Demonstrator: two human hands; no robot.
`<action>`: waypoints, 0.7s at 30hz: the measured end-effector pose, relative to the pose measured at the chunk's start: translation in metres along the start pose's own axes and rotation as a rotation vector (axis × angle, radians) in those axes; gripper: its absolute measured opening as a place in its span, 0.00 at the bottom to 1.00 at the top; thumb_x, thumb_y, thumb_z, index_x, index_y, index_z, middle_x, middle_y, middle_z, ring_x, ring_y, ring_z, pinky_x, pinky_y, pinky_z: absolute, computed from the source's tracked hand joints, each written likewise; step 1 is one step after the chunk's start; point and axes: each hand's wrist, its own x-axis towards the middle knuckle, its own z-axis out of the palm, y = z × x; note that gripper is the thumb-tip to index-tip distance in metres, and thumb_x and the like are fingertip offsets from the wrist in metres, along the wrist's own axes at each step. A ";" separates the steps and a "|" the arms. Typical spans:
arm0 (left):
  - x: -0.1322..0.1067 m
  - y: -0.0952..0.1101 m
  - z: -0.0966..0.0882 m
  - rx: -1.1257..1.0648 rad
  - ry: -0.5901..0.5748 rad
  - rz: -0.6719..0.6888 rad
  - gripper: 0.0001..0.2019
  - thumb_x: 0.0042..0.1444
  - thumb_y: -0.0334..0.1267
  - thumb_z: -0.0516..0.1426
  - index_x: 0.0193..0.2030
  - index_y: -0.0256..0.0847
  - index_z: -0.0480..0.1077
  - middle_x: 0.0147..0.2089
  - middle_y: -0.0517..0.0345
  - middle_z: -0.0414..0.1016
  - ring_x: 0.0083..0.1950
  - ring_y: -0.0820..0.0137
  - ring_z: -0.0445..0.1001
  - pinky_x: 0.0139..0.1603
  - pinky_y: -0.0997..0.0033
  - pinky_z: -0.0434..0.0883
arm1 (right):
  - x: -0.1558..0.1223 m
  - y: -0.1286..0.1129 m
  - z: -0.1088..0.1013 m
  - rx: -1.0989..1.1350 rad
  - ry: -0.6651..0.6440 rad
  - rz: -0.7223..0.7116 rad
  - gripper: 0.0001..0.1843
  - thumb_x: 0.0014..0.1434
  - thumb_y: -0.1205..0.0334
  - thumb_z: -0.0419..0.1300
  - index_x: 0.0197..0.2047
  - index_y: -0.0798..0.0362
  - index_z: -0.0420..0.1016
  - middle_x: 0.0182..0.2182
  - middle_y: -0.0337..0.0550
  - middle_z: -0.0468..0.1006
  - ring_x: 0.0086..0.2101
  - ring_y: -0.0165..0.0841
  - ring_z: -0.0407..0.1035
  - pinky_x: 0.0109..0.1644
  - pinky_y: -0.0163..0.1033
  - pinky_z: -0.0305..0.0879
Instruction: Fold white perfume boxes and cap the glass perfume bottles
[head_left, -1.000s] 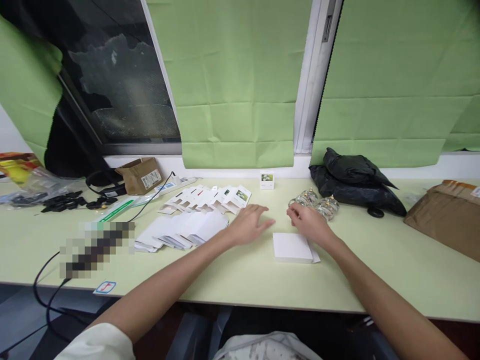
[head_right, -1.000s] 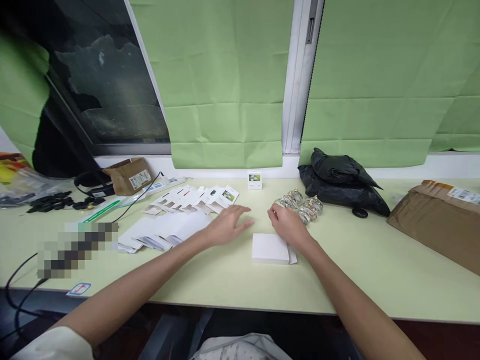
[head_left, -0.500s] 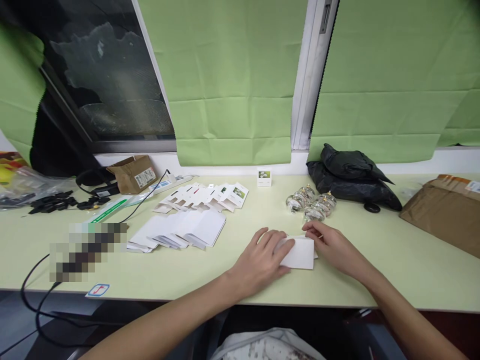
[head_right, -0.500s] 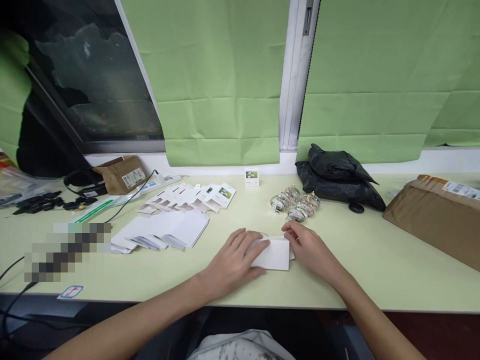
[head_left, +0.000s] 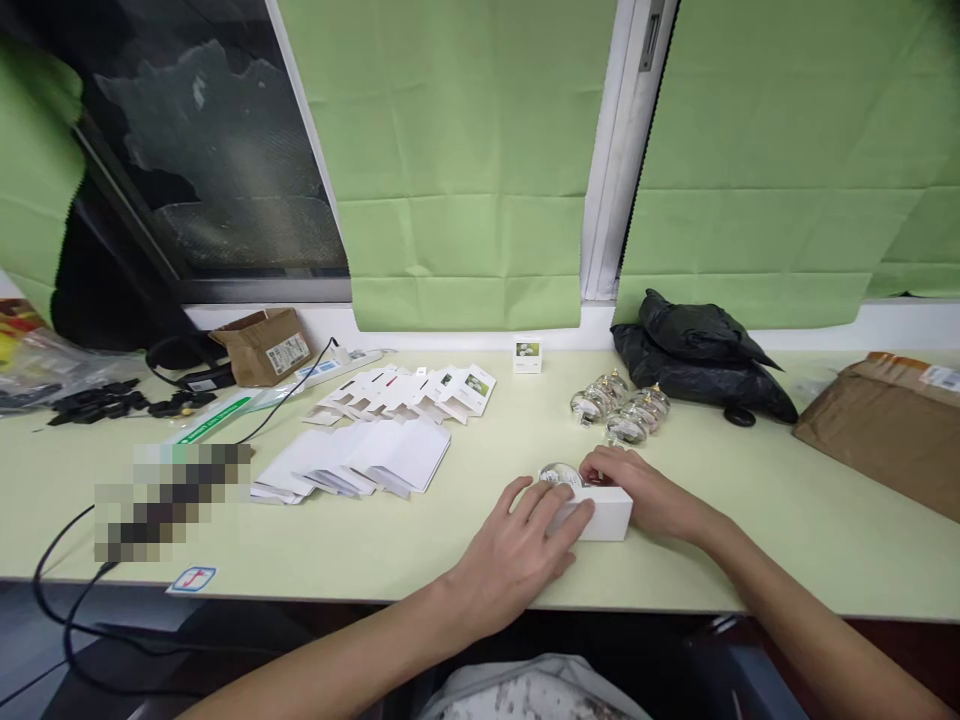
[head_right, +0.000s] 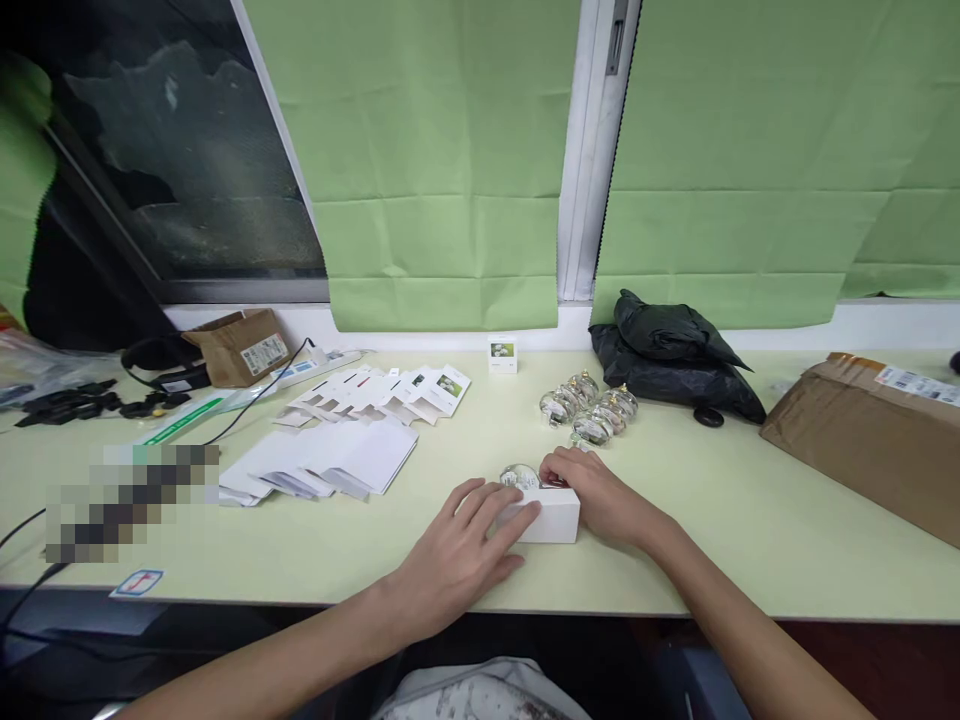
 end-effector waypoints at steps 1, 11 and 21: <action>0.002 0.000 0.000 0.000 -0.007 -0.017 0.27 0.67 0.39 0.59 0.70 0.40 0.61 0.67 0.43 0.69 0.63 0.54 0.72 0.68 0.47 0.64 | 0.001 0.001 -0.001 0.014 0.000 0.000 0.10 0.64 0.72 0.53 0.44 0.51 0.72 0.40 0.45 0.75 0.40 0.38 0.67 0.46 0.41 0.62; 0.010 -0.006 0.006 -0.032 -0.022 -0.118 0.36 0.60 0.46 0.65 0.71 0.42 0.58 0.67 0.40 0.68 0.64 0.50 0.71 0.64 0.48 0.66 | 0.033 -0.002 -0.034 0.057 0.014 0.075 0.10 0.72 0.56 0.54 0.48 0.48 0.74 0.43 0.43 0.78 0.43 0.39 0.70 0.47 0.42 0.63; 0.012 -0.014 0.012 -0.166 -0.031 -0.223 0.32 0.62 0.35 0.60 0.71 0.39 0.56 0.70 0.38 0.63 0.64 0.49 0.69 0.61 0.48 0.70 | 0.095 0.022 -0.053 -0.309 -0.110 -0.007 0.09 0.69 0.62 0.56 0.48 0.49 0.75 0.43 0.49 0.78 0.48 0.45 0.68 0.49 0.44 0.60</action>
